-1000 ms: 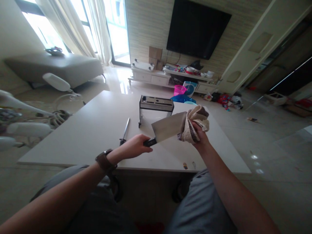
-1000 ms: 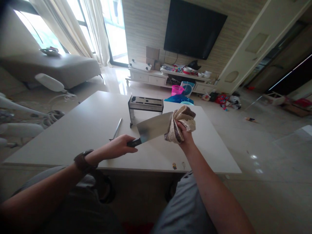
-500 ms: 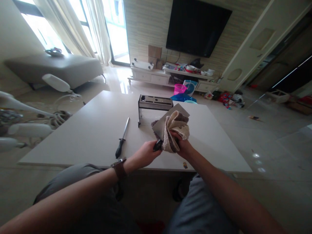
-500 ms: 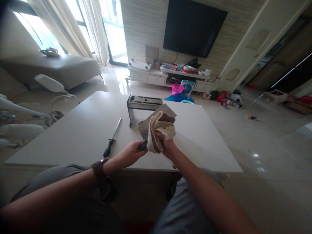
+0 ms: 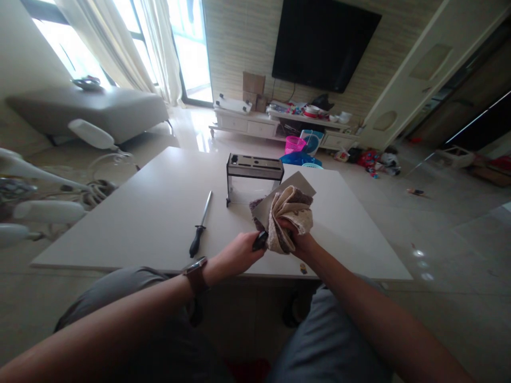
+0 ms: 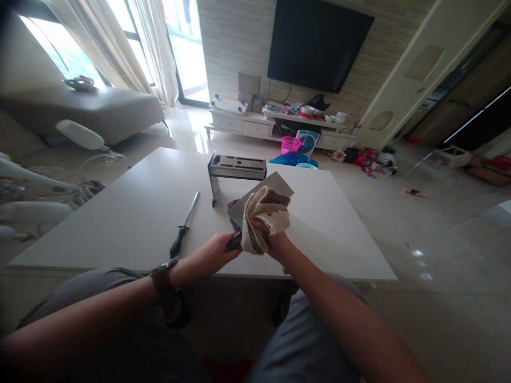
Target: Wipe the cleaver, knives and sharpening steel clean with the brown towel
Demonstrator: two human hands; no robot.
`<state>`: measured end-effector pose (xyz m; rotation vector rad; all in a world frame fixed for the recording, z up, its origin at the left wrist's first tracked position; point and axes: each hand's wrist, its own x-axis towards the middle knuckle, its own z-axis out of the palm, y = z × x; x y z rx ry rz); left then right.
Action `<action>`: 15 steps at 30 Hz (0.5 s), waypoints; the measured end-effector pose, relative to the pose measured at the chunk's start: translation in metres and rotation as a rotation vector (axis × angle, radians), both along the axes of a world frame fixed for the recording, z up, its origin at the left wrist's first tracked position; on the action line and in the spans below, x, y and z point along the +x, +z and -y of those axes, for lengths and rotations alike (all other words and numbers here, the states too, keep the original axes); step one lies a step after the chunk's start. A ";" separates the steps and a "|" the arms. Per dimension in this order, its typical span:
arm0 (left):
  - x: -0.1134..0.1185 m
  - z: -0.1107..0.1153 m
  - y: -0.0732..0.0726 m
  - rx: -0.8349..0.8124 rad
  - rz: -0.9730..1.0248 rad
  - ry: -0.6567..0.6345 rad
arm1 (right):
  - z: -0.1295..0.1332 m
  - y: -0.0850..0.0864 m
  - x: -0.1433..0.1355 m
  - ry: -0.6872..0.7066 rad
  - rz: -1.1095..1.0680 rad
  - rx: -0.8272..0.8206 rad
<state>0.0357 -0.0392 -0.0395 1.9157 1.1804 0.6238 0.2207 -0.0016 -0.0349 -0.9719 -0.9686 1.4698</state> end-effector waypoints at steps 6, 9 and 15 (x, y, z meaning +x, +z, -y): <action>-0.001 0.000 0.004 0.031 -0.052 -0.016 | -0.004 -0.001 -0.004 -0.041 -0.079 -0.025; -0.001 -0.003 0.005 0.052 -0.079 0.012 | -0.007 -0.001 -0.007 -0.098 -0.062 0.003; -0.001 -0.006 -0.004 0.087 -0.132 0.061 | -0.010 -0.002 -0.009 -0.144 -0.071 -0.015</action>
